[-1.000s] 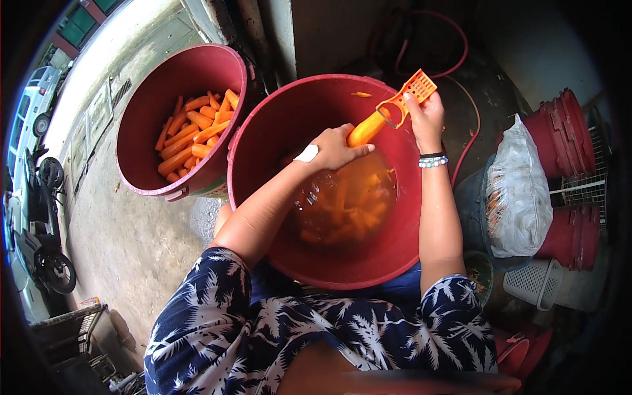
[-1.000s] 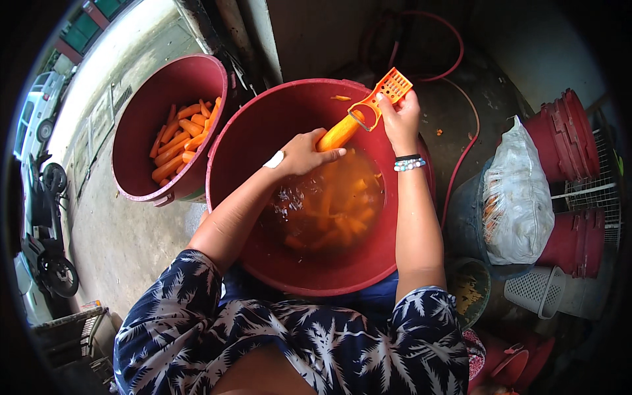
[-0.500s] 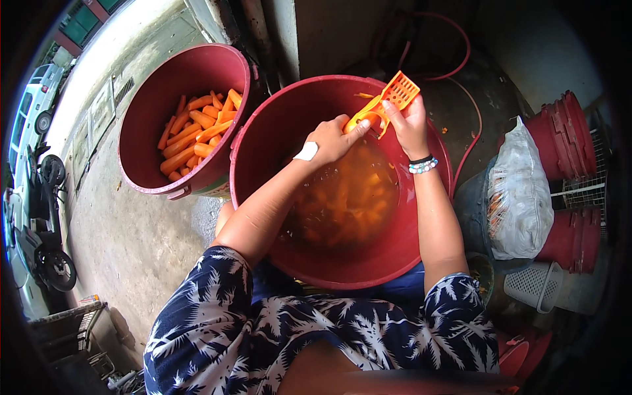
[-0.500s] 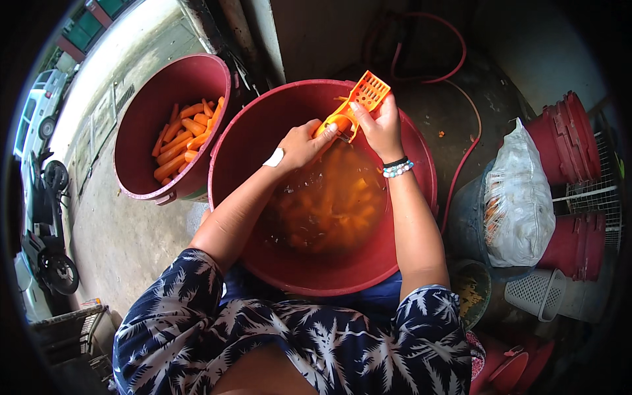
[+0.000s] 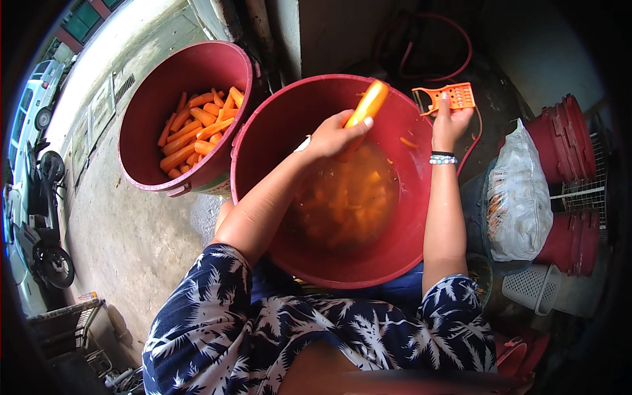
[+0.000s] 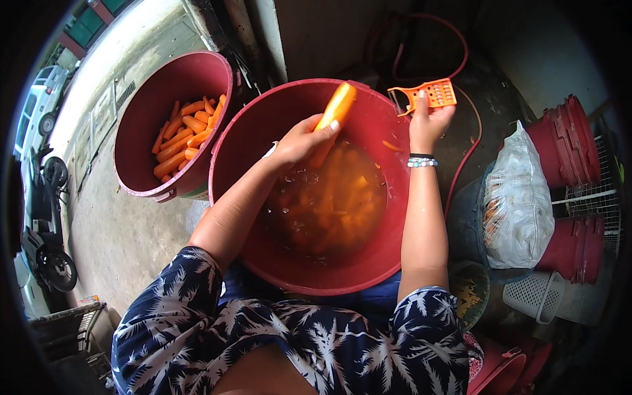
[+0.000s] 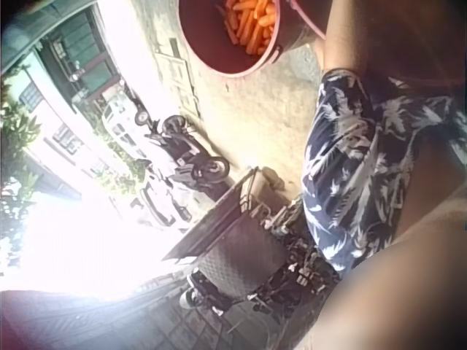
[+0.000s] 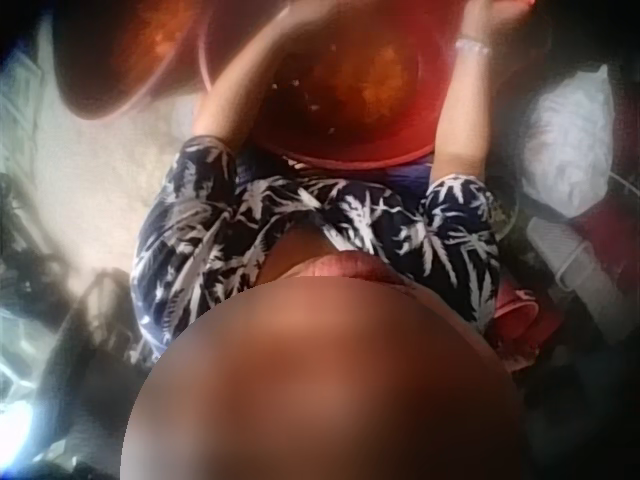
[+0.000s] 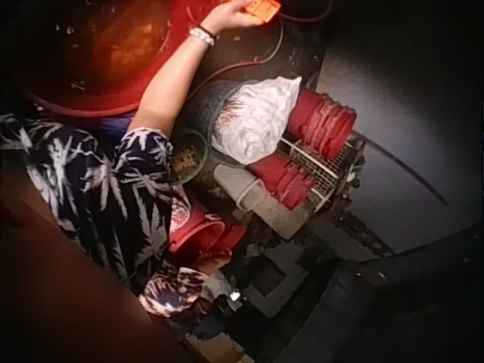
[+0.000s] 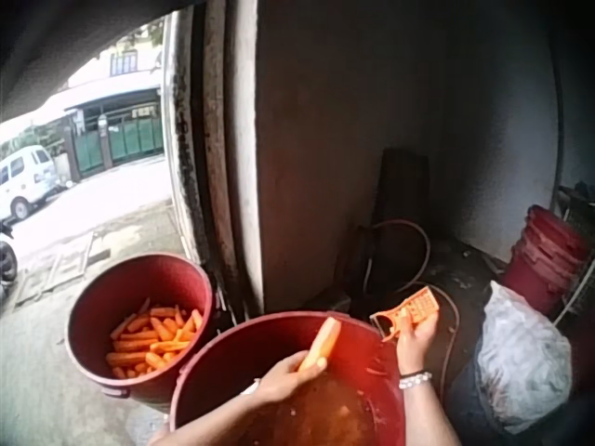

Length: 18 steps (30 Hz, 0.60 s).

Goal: Peeling and washing carrots in buckets of water.

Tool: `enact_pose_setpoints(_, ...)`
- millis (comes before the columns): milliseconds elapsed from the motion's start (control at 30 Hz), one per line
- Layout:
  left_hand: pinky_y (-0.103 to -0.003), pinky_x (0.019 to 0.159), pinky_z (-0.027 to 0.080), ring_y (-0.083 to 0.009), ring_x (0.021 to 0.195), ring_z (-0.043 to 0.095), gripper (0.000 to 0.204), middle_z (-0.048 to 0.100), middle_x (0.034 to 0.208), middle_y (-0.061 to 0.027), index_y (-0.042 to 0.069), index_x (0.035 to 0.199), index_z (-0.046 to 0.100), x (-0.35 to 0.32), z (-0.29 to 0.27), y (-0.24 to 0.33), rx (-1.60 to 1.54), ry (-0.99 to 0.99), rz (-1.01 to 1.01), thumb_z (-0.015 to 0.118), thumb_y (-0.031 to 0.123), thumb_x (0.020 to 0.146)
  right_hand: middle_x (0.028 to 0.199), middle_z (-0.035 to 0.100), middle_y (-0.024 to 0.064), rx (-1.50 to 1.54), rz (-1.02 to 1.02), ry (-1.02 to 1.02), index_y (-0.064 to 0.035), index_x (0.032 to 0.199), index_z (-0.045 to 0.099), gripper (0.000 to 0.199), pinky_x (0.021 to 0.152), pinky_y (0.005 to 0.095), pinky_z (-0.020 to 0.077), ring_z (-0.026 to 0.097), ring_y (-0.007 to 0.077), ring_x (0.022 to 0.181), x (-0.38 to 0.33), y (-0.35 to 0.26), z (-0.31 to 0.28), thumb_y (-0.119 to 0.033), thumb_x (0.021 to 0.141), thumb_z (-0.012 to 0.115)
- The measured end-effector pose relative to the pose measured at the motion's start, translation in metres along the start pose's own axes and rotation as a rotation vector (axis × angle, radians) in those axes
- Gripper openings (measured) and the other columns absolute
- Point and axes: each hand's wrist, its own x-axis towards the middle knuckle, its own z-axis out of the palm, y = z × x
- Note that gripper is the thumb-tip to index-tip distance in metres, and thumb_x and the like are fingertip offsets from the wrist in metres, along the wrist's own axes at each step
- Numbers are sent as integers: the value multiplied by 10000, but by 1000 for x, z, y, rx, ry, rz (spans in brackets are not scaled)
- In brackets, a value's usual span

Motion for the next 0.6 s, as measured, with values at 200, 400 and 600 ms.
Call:
enact_pose_setpoints(200, -339, 699, 491, -203, 760, 569, 519, 585, 892, -94, 44, 1082, 510, 6, -18, 2, -1071, 38, -35, 391, 516, 902, 813, 621, 123, -283, -300, -176, 17, 946, 451, 237, 636, 292, 503, 644, 196, 719, -14, -2, 13, -65, 813, 628)
enact_pose_setpoints(400, -338, 709, 492, -225, 768, 563, 453, 583, 931, -116, 65, 1171, 473, 5, -15, 5, -1168, -10, -27, 346, 433, 939, 745, 626, 153, -476, -338, -257, -16, 911, 462, 230, 544, 360, 493, 637, 320, 671, -20, -6, 16, -129, 802, 630)
enact_pose_setpoints(600, -342, 705, 501, -227, 803, 568, 459, 574, 944, -104, 53, 1172, 468, 10, -25, -14, -1148, -27, -89, 359, 431, 936, 762, 627, 170, -501, -328, -307, -24, 920, 466, 226, 560, 377, 494, 628, 343, 702, -26, -14, 23, -126, 798, 626)
